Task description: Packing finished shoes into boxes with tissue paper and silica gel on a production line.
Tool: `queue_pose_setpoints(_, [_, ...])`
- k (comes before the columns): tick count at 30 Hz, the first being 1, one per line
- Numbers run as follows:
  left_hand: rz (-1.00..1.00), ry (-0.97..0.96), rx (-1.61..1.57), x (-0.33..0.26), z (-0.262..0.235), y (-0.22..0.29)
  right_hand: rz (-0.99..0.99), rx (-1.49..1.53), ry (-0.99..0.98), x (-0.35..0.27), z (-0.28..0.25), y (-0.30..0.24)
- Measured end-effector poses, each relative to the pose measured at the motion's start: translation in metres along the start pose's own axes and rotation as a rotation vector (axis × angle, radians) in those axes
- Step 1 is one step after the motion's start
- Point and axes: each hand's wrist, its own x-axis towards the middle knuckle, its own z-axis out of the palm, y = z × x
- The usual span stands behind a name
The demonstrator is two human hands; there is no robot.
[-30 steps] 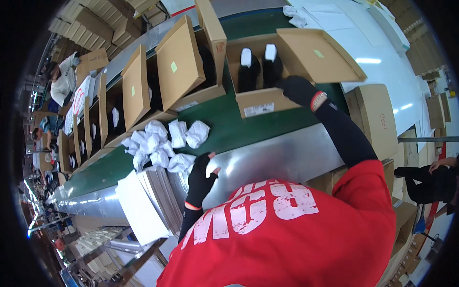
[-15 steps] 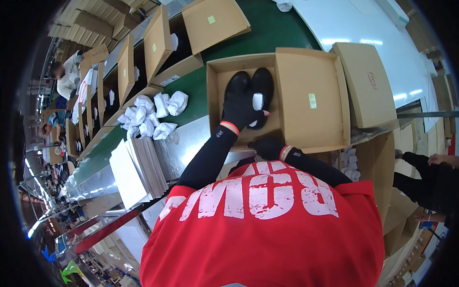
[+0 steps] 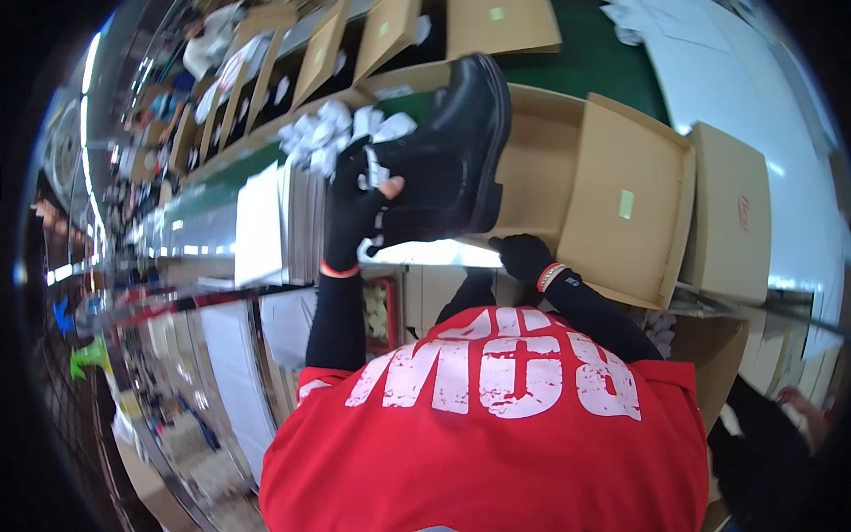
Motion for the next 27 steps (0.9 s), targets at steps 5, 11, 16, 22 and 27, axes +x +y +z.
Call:
queue_pose_setpoints(5, [0.017, 0.195, 0.268, -0.039, -0.063, 0.008, -0.002, -0.006, -0.024, -0.002, -0.008, -0.007])
queue_pose_setpoints(11, [-0.047, 0.257, 0.467, -0.066, -0.038, -0.109, -0.016, 0.073, -0.011, -0.005, 0.001, 0.007])
queue_pose_setpoints(16, [0.093, 0.359, 0.424, -0.102, -0.03, -0.138, 0.098, 0.064, -0.03, -0.01, -0.024, -0.016])
queue_pose_setpoints(22, [-0.105, 0.538, 0.2, -0.2, -0.136, -0.133, 0.119, 0.21, 0.379, 0.022, -0.047, -0.11])
queue_pose_setpoints(27, [-0.448, 0.967, 0.482, -0.265, -0.343, -0.178, -0.005, 0.511, 0.266, 0.072, -0.036, -0.222])
